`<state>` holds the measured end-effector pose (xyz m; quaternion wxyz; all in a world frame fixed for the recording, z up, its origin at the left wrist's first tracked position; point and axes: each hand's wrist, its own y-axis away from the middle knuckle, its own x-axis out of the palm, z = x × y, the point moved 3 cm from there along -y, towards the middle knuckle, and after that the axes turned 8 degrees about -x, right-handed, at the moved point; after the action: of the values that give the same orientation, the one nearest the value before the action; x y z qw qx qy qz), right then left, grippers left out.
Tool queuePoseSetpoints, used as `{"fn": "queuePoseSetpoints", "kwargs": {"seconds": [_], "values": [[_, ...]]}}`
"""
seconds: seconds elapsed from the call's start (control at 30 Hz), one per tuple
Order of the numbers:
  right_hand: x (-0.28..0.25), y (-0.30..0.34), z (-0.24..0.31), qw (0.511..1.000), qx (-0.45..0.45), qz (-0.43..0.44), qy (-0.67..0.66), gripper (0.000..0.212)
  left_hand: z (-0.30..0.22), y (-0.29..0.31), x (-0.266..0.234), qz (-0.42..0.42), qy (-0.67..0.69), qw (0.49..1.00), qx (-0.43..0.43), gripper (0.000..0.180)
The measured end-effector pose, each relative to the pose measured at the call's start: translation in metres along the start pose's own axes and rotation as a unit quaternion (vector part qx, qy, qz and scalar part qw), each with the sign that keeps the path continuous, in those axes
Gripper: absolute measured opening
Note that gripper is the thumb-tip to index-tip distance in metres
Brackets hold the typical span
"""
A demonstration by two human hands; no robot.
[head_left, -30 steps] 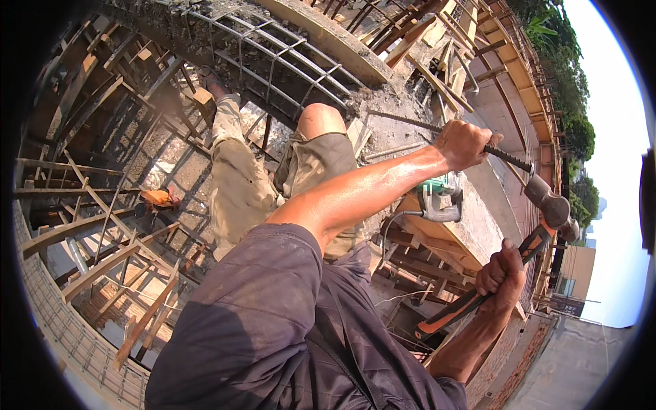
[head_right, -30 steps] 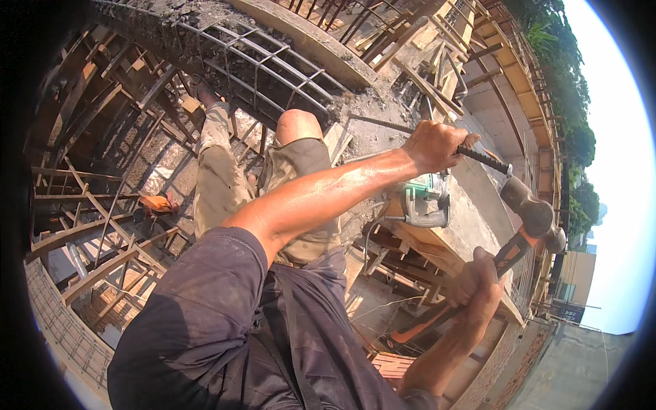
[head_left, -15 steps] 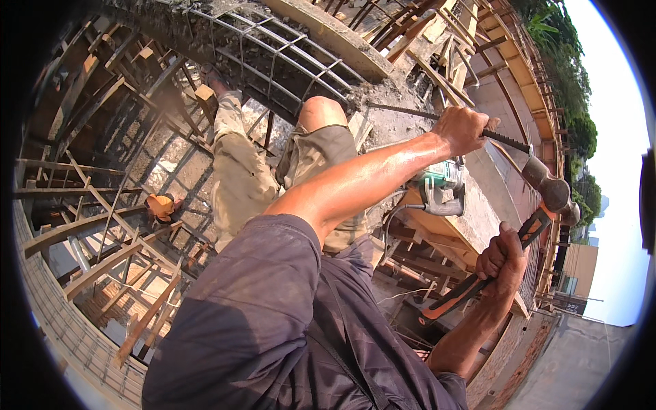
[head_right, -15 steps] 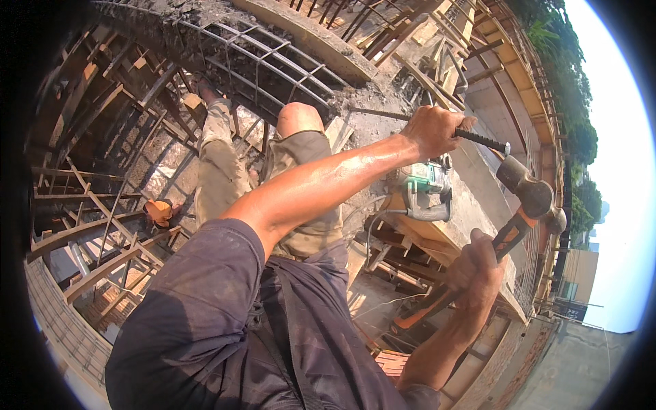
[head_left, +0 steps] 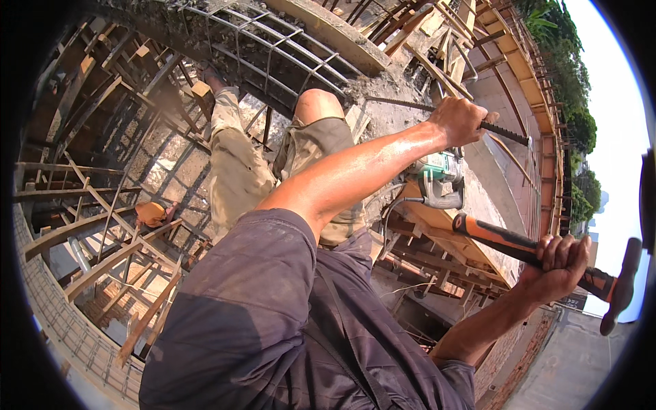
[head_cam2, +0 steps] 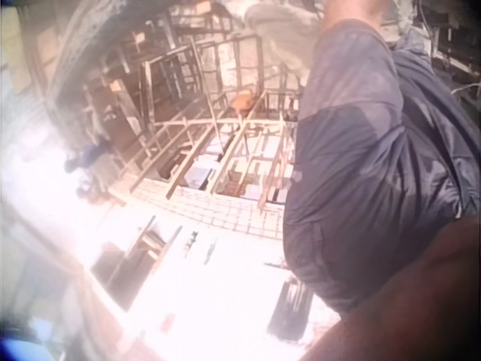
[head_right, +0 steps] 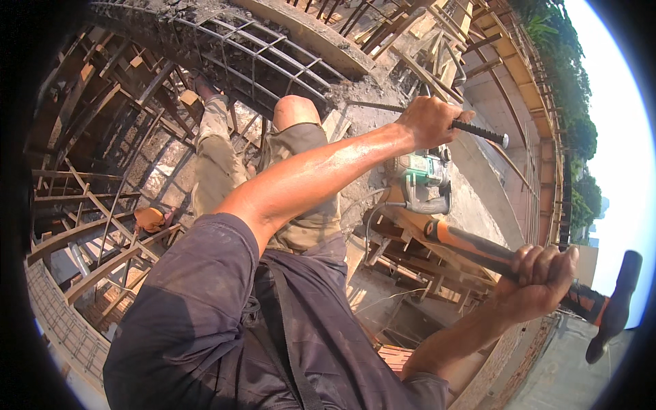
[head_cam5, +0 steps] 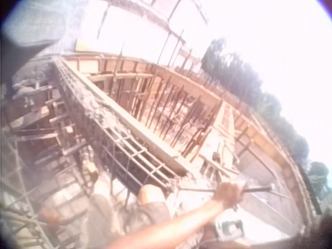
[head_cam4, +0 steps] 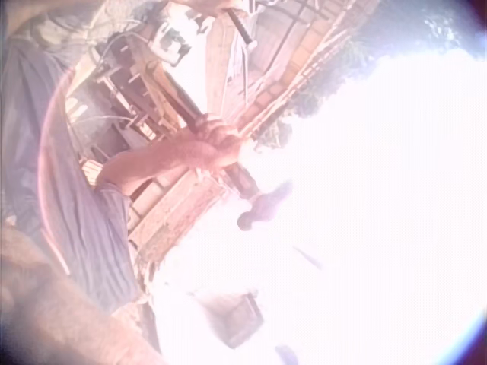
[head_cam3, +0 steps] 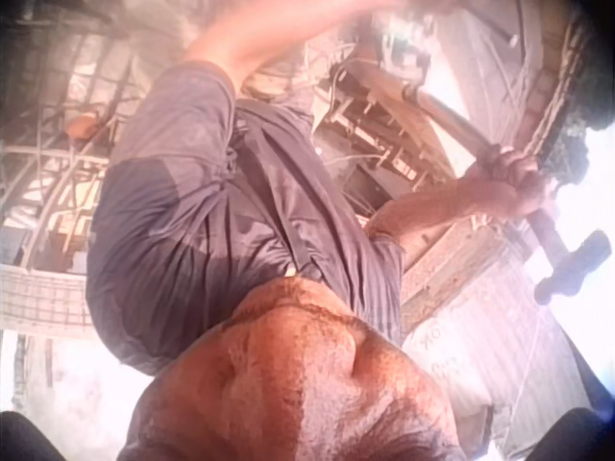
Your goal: The person uses a hammer and a metal rod to adjust and secure a rebar frame for a concrete beam while working on a construction site.
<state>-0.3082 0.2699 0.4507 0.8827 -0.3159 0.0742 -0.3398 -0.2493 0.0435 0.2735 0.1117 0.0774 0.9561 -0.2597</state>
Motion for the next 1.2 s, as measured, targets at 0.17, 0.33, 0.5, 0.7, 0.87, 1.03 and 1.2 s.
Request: {"fn": "queuePoseSetpoints", "kwargs": {"seconds": [0.17, 0.33, 0.5, 0.7, 0.87, 1.03, 1.2], "values": [[-0.015, 0.051, -0.042, 0.938, 0.288, 0.121, 0.15, 0.041, 0.01, 0.0, -0.008, -0.006, -0.017, 1.0, 0.014, 0.038], [-0.056, -0.01, 0.069, 0.981, -0.115, -0.075, 0.138, 0.029, 0.012, 0.002, -0.012, 0.015, -0.038, 0.999, -0.01, 0.034], [-0.061, -0.05, 0.071, 0.975, -0.219, 0.015, -0.034, 0.025, 0.001, -0.001, -0.005, -0.019, -0.012, 0.999, 0.026, 0.043], [-0.014, 0.055, -0.046, 0.92, 0.35, 0.147, 0.103, 0.026, 0.011, 0.006, -0.003, 0.057, -0.022, 0.998, -0.029, 0.041], [-0.04, 0.001, 0.041, 0.995, 0.079, 0.05, 0.025, 0.02, 0.007, 0.004, -0.012, 0.055, -0.02, 0.998, -0.002, 0.039], [-0.034, -0.05, 0.1, 0.953, -0.288, -0.08, -0.046, 0.032, 0.008, 0.002, -0.016, 0.027, -0.034, 0.999, 0.0, 0.038], [-0.02, 0.048, -0.067, 0.94, 0.269, 0.157, 0.14, 0.034, 0.008, 0.006, -0.011, 0.049, -0.016, 0.999, 0.0, 0.043]]}}
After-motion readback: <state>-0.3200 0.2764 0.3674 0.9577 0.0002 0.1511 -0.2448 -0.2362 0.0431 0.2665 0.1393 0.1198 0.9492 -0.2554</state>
